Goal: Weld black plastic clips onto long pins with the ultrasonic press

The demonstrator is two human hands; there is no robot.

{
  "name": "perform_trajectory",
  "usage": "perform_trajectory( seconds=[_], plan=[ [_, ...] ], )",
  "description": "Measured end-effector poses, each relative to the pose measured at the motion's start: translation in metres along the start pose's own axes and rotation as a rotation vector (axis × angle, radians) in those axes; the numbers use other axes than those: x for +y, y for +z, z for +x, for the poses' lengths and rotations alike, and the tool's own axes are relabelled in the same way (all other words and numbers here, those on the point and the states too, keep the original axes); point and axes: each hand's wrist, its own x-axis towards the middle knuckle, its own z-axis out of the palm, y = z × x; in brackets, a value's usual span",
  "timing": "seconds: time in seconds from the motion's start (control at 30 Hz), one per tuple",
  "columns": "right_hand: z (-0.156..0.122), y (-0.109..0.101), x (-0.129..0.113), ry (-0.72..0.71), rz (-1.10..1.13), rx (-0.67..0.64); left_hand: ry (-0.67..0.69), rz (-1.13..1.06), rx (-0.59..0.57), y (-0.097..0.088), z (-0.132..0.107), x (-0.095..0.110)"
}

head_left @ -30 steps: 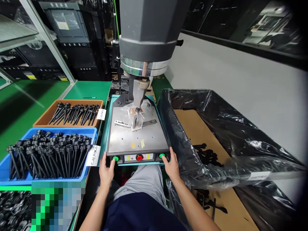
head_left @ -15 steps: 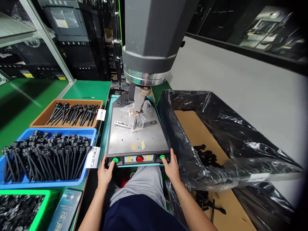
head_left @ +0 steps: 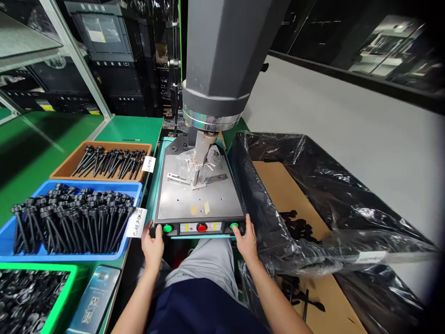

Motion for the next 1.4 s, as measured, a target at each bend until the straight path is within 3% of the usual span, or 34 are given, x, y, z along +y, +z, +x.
perform_trajectory(
  seconds=[0.07, 0.1, 0.17, 0.2, 0.27, 0.37, 0.5, 0.67, 0.73, 0.8, 0.9, 1.03, 1.1, 1.2, 1.3, 1.4],
  plan=[
    [0.000, -0.001, -0.002, -0.006, 0.001, -0.008, 0.170, 0.039, 0.097, 0.002, -0.018, 0.016],
    [0.000, -0.002, -0.003, -0.011, 0.002, -0.009, 0.263, 0.008, 0.080, 0.005, -0.027, 0.024],
    [0.000, -0.003, -0.005, -0.013, 0.008, -0.005, 0.375, -0.141, -0.112, 0.015, -0.043, 0.042],
    [0.000, -0.003, -0.006, -0.007, 0.012, -0.002, 0.369, -0.227, -0.241, 0.023, -0.047, 0.051],
    [-0.001, -0.003, -0.007, 0.010, 0.029, 0.000, 0.238, -0.401, -0.437, 0.041, -0.045, 0.069],
    [0.001, -0.003, -0.004, 0.025, 0.100, -0.015, -0.054, -0.688, -0.556, 0.071, -0.023, 0.099],
    [0.008, -0.009, -0.009, 0.020, 0.193, 0.017, -0.333, -0.994, -0.614, 0.095, 0.018, 0.146],
    [0.022, -0.018, -0.047, -0.154, 0.146, 0.173, -0.705, -1.275, -0.537, 0.098, 0.048, 0.191],
    [0.030, -0.013, -0.067, -0.203, 0.215, 0.127, -0.765, -1.352, -0.488, 0.096, 0.053, 0.199],
    [0.040, -0.001, -0.085, -0.187, 0.353, -0.017, -0.762, -1.393, -0.446, 0.094, 0.055, 0.203],
    [0.060, 0.022, -0.112, -0.137, 0.525, -0.205, -0.679, -1.388, -0.415, 0.091, 0.054, 0.205],
    [0.091, 0.045, -0.150, -0.172, 0.586, -0.265, -0.548, -1.360, -0.414, 0.086, 0.052, 0.208],
    [0.105, 0.051, -0.169, -0.221, 0.582, -0.250, -0.506, -1.354, -0.426, 0.084, 0.051, 0.211],
    [0.121, 0.056, -0.193, -0.307, 0.533, -0.115, -0.458, -1.350, -0.449, 0.084, 0.052, 0.216],
    [0.132, 0.057, -0.210, -0.343, 0.473, 0.040, -0.433, -1.350, -0.464, 0.087, 0.054, 0.221],
    [0.144, 0.058, -0.221, -0.368, 0.410, 0.108, -0.414, -1.360, -0.496, 0.089, 0.056, 0.226]
  ],
)
